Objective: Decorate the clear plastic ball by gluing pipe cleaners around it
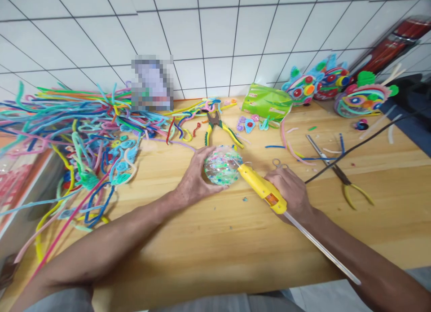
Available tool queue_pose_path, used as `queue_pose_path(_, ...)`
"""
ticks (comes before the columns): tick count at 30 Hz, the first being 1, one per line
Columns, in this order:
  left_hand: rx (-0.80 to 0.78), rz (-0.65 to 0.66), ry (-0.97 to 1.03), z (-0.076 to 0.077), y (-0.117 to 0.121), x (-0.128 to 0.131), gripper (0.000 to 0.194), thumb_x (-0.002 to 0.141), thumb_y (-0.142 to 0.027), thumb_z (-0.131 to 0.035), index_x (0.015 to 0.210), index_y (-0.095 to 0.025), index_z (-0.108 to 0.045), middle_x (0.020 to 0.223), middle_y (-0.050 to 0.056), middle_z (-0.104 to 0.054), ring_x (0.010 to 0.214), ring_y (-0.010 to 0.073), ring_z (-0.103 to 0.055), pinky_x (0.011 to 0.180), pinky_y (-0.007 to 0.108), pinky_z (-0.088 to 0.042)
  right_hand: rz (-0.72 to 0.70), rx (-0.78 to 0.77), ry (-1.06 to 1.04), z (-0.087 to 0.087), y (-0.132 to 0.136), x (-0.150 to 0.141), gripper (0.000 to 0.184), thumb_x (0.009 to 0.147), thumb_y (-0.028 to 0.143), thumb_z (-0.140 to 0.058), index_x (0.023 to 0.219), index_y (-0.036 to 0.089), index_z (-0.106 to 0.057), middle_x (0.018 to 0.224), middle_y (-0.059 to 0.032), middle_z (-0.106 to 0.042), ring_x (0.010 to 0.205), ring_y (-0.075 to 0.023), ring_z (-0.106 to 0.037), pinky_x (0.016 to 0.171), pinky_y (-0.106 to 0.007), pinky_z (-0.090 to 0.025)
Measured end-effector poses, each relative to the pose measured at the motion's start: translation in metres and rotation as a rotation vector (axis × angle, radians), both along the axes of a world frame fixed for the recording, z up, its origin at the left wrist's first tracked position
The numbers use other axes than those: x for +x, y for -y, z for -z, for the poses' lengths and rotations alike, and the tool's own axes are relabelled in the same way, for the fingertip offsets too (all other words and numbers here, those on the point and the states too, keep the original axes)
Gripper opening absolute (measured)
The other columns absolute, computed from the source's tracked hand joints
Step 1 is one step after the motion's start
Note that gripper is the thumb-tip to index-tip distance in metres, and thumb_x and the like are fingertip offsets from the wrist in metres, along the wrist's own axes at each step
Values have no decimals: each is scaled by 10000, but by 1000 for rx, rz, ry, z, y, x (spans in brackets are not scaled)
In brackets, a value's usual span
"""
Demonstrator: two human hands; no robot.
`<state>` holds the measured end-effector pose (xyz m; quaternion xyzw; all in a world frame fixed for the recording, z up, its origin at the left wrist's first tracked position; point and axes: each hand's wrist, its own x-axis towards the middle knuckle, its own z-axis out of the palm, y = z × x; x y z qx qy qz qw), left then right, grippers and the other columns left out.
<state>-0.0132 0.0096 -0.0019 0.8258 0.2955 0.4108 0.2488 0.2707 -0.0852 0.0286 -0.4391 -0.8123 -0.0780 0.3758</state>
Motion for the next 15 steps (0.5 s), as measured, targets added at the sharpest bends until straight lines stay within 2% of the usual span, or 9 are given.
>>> queue_pose_path(5,-16,-6,33,2,1,1,1065,726,-445,-999,1596,-278,-408,1529,150,-559,1446,354,-578,1233,543,-516,26,0,10,-1,-1,-1,123,1089,257,-521,1019,250,-622,833,-42,-694,755,-222,-628,715,-386,-468)
queue_pose_path(10,-95,-27,45,6,0,-1,1052,733,-472,-984,1582,-270,-396,1554,162,-537,1478,364,-557,1270,565,-478,45,14,4,1,-1,4,46,1023,213,-598,1042,247,-623,824,-45,-694,737,-231,-634,694,-382,-484)
queue_pose_path(15,-167,-54,68,4,1,0,1024,704,-471,-987,1545,-266,-440,1523,145,-569,1427,351,-613,1243,540,-521,84,15,-62,6,-6,11,237,958,181,-677,1176,260,-630,993,-73,-774,906,-268,-735,812,-402,-571)
